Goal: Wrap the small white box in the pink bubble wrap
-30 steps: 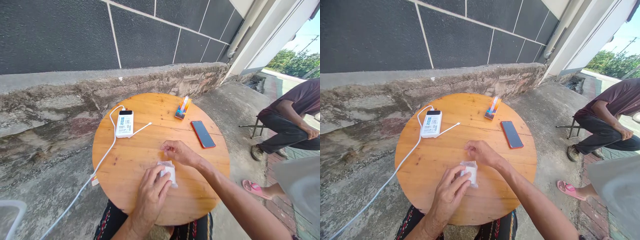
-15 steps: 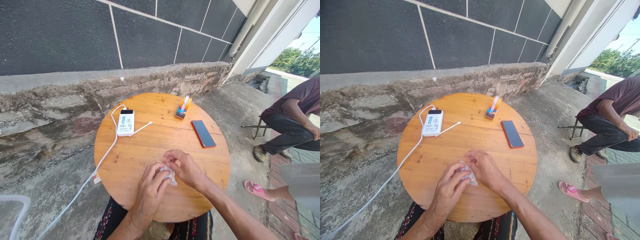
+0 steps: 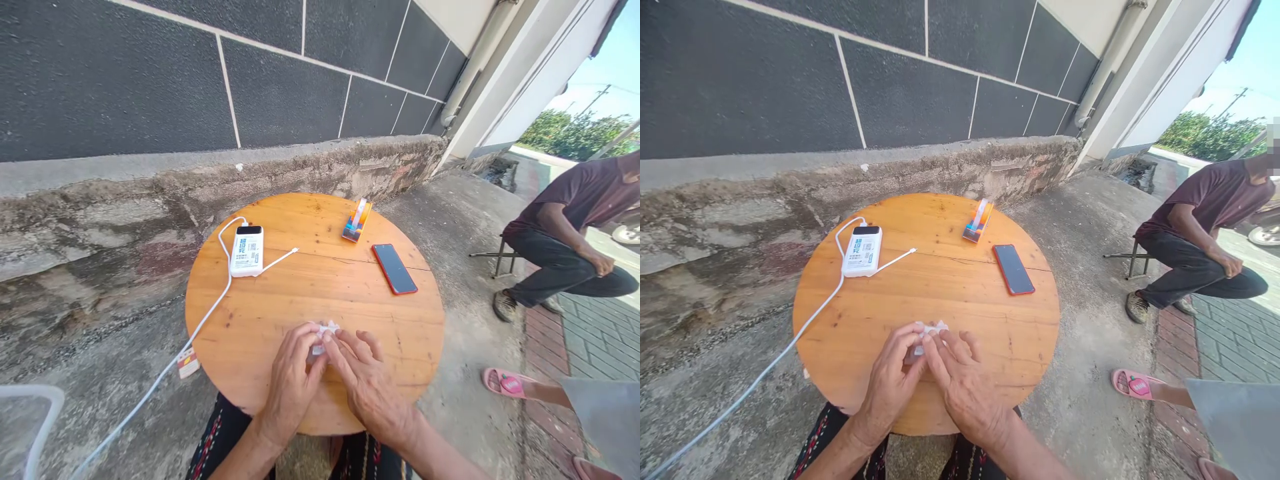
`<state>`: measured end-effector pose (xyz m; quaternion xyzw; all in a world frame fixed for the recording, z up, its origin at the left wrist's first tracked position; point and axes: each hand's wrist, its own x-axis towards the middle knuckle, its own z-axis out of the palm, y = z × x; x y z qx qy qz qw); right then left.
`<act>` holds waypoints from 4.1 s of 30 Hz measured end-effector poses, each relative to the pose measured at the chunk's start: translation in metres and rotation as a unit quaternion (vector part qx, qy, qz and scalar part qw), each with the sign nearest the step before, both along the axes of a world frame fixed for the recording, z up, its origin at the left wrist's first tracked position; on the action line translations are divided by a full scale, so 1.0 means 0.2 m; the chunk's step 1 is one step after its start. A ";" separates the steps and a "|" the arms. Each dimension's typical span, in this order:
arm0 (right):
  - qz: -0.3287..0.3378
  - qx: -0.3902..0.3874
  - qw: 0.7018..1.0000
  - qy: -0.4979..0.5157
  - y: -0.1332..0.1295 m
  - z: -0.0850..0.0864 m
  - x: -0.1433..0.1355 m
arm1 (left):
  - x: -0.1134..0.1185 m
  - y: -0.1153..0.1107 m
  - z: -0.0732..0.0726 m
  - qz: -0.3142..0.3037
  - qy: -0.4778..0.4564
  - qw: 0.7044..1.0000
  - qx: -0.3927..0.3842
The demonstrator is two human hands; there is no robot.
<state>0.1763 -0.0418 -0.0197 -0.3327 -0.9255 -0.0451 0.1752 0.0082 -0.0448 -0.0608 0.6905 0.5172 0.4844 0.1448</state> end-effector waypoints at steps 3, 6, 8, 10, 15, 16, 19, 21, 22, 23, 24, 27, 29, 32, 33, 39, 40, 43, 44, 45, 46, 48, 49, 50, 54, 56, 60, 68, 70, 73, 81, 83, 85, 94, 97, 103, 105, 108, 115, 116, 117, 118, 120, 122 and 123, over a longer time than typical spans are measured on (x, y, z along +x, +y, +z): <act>-0.028 -0.010 0.997 0.075 -0.05 -0.02 0.05 | 0.00 0.00 -0.01 0.008 0.008 1.000 0.015; -0.107 -0.038 0.980 0.165 -0.12 -0.03 0.14 | 0.00 -0.01 -0.01 0.011 0.014 1.000 0.021; -0.165 -0.057 0.961 0.213 -0.18 -0.07 0.19 | -0.01 -0.02 0.00 0.009 0.014 1.000 0.018; -0.203 -0.081 0.944 0.246 -0.23 -0.12 0.23 | -0.03 -0.05 0.01 0.008 0.013 1.000 0.015; -0.228 -0.166 0.919 0.276 -0.28 -0.25 0.20 | -0.12 -0.10 0.03 0.019 0.016 0.999 -0.020; -0.230 -0.178 0.913 0.286 -0.28 -0.26 0.17 | -0.13 -0.11 0.03 0.019 0.015 0.999 -0.039; -0.234 -0.204 0.895 0.320 -0.22 -0.28 0.09 | -0.15 -0.10 0.04 0.010 -0.005 0.994 -0.107; -0.228 -0.212 0.888 0.338 -0.18 -0.29 0.04 | -0.15 -0.08 0.06 -0.003 -0.022 0.988 -0.156; -0.223 -0.213 0.886 0.346 -0.16 -0.30 0.01 | -0.14 -0.07 0.06 -0.009 -0.029 0.984 -0.177; -0.218 -0.215 0.885 0.352 -0.14 -0.30 0.00 | -0.14 -0.06 0.07 -0.016 -0.036 0.980 -0.197; -0.215 -0.215 0.883 0.356 -0.13 -0.31 -0.02 | -0.13 -0.04 0.07 -0.023 -0.043 0.976 -0.213; -0.218 -0.216 0.880 0.362 -0.08 -0.31 -0.05 | -0.12 0.01 0.07 -0.041 -0.071 0.968 -0.237; -0.223 -0.212 0.880 0.363 -0.04 -0.31 -0.06 | -0.10 0.05 0.06 -0.049 -0.087 0.967 -0.235; -0.223 -0.197 0.884 0.361 0.03 -0.30 -0.06 | -0.06 0.09 0.06 -0.039 -0.090 0.970 -0.223; -0.220 -0.191 0.886 0.360 0.05 -0.30 -0.05 | -0.06 0.10 0.07 -0.032 -0.085 0.972 -0.218; -0.202 -0.174 0.907 0.326 0.08 -0.27 0.04 | -0.06 0.09 0.11 -0.012 -0.059 0.981 -0.186; -0.199 -0.177 0.910 0.317 0.07 -0.27 0.05 | -0.06 0.08 0.12 -0.012 -0.067 0.979 -0.192; -0.174 -0.175 0.921 0.302 0.06 -0.28 0.03 | -0.05 0.06 0.11 -0.021 -0.098 0.971 -0.219; -0.171 -0.167 0.923 0.303 0.05 -0.28 0.01 | -0.04 0.06 0.11 -0.028 -0.102 0.969 -0.221; -0.172 -0.159 0.923 0.306 0.05 -0.29 -0.01 | -0.03 0.06 0.11 -0.033 -0.101 0.970 -0.218; -0.178 -0.151 0.922 0.309 0.05 -0.30 -0.03 | -0.02 0.07 0.10 -0.038 -0.096 0.972 -0.210; -0.191 -0.142 0.918 0.319 0.05 -0.31 -0.07 | -0.01 0.08 0.10 -0.045 -0.085 0.977 -0.190; -0.193 -0.144 0.915 0.324 0.04 -0.32 -0.08 | -0.01 0.09 0.11 -0.047 -0.081 0.978 -0.185; -0.190 -0.150 0.914 0.327 0.03 -0.31 -0.08 | -0.01 0.09 0.11 -0.049 -0.078 0.979 -0.184; -0.171 -0.209 0.905 0.329 0.02 -0.25 0.03 | -0.05 0.07 0.10 -0.056 -0.091 0.969 -0.223; -0.185 -0.242 0.882 0.358 0.06 -0.19 0.18 | -0.09 0.05 0.06 -0.043 -0.114 0.961 -0.249; -0.292 -0.220 0.762 0.535 0.19 0.05 0.66 | -0.16 0.06 -0.05 -0.021 -0.167 0.947 -0.275; -0.278 -0.167 0.767 0.554 0.26 0.19 0.67 | -0.09 0.01 0.06 -0.026 -0.180 0.951 -0.250; -0.212 -0.288 0.806 0.471 0.18 0.08 0.44 | -0.07 0.01 0.09 -0.024 -0.172 0.952 -0.254; -0.170 -0.333 0.829 0.415 0.07 -0.09 0.16 | -0.06 0.02 0.11 -0.030 -0.151 0.947 -0.281; -0.221 -0.230 0.873 0.370 -0.08 -0.26 -0.10 | -0.03 0.09 0.11 -0.060 -0.118 0.966 -0.223; -0.213 -0.236 0.875 0.365 -0.10 -0.25 -0.10 | -0.04 0.10 0.10 -0.069 -0.108 0.968 -0.214; -0.203 -0.258 0.867 0.376 -0.11 -0.23 -0.08 | -0.06 0.09 0.10 -0.058 -0.095 0.970 -0.216; -0.229 -0.344 0.770 0.487 0.02 -0.16 -0.16 | -0.01 0.03 0.12 -0.075 -0.278 0.916 -0.278; -0.218 -0.357 0.763 0.493 0.05 -0.17 -0.23 | 0.05 0.04 0.07 -0.087 -0.345 0.891 -0.283; -0.211 -0.351 0.758 0.508 0.05 -0.20 -0.28 | 0.12 0.04 0.00 -0.103 -0.416 0.855 -0.292; -0.197 -0.368 0.749 0.515 0.07 -0.20 -0.27 | 0.13 0.05 0.00 -0.093 -0.428 0.849 -0.295; -0.188 -0.388 0.729 0.531 0.09 -0.18 -0.23 | 0.11 0.05 0.03 -0.093 -0.449 0.840 -0.289; -0.259 -0.332 0.696 0.582 -0.07 -0.19 0.05 | -0.10 -0.13 0.05 -0.047 -0.313 0.909 -0.273; -0.277 -0.332 0.703 0.565 -0.12 -0.19 0.07 | -0.13 -0.16 0.02 -0.025 -0.285 0.920 -0.268; -0.289 -0.328 0.709 0.553 -0.16 -0.20 0.09 | -0.15 -0.18 0.00 -0.010 -0.264 0.929 -0.261; -0.288 -0.329 0.721 0.538 -0.20 -0.21 0.09 | -0.17 -0.19 -0.04 -0.001 -0.242 0.936 -0.255; -0.296 -0.292 0.751 0.513 -0.23 -0.25 0.07 | -0.19 -0.17 -0.11 0.019 -0.198 0.948 -0.246; -0.318 -0.226 0.780 0.490 -0.23 -0.29 0.04 | -0.17 -0.13 -0.15 0.044 -0.143 0.955 -0.255; -0.322 -0.210 0.785 0.486 -0.22 -0.30 0.02 | -0.16 -0.11 -0.15 0.052 -0.116 0.958 -0.258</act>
